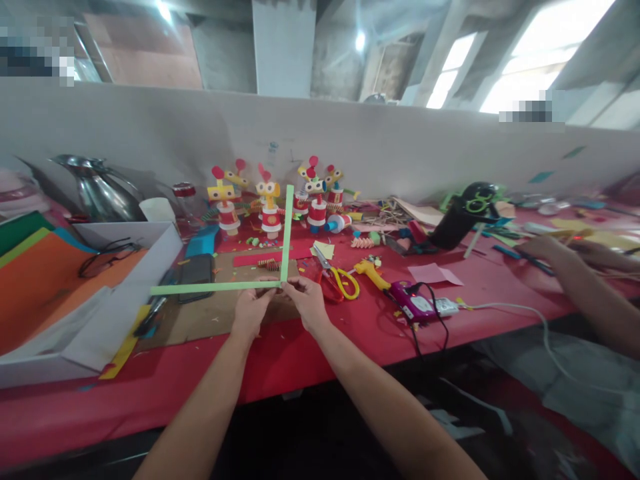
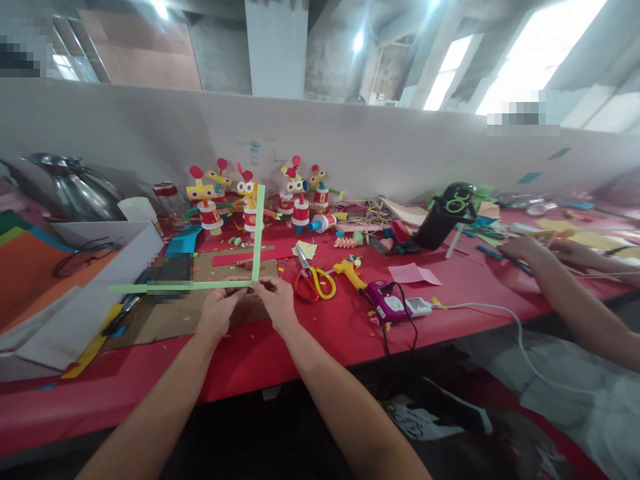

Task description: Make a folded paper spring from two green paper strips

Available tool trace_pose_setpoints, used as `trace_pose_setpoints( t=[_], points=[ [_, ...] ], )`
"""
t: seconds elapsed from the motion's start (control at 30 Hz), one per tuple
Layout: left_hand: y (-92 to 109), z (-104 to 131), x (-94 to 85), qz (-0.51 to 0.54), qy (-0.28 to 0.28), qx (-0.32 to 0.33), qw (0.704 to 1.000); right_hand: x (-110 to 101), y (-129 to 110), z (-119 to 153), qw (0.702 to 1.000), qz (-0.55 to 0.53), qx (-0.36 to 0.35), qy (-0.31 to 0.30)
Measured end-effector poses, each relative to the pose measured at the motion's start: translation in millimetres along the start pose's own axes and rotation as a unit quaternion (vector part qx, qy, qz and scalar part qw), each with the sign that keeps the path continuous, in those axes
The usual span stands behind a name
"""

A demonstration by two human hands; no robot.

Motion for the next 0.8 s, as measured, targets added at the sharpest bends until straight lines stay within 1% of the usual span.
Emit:
trace_pose_setpoints(
  t=[0.17, 0.27, 0.37, 0.5, 0.6, 0.7, 0.77, 0.8],
  points=[
    [1.5, -1.0, 2.7, 0.063, 0.02, -0.025, 0.998, -0.2, -1.5, -1.4, 0.999, -0.027, 0.018, -0.004],
    [-0.4, -1.6, 0.7, 0.065, 0.024, -0.032, 0.997, 0.2, 1.0, -1.8, 0.999, -0.025, 0.036, -0.003],
    [-1.2, -1.4, -0.3, 0.055, 0.011, -0.033, 0.998, 1.0, 4.6, -1.4, 0.999, -0.024, 0.038, -0.017],
    [-0.2, -1.7, 0.7, 0.056, 0.005, -0.02, 0.998, 1.0, 5.2, 0.6, 1.0, 0.003, 0.007, -0.019],
    [-2.2, -4.0, -0.8, 0.056, 0.023, -0.022, 0.998, 0.7, 3.2, 1.8, 0.998, 0.048, -0.02, -0.034],
    [-4.9, -6.5, -4.0, 0.048, 0.046, -0.012, 0.998, 0.6, 1.7, 2.1, 0.993, 0.094, -0.067, -0.035],
    [-5.9, -7.2, -5.4, 0.045, 0.059, -0.004, 0.997, 2.0, 1.9, 2.5, 0.991, 0.096, -0.085, -0.047],
    [-6.2, -7.2, -5.6, 0.047, 0.063, -0.002, 0.997, 2.9, 2.3, 2.7, 0.992, 0.081, -0.081, -0.05]
  ],
)
Point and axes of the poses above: each hand's wrist, its own z-axis away from the middle knuckle, its own x-axis out of the palm, y = z × x, the point moved 2 cm from there along -z, towards the middle knuckle, and after that the axes turned 6 degrees about z, right-handed, at the moved point
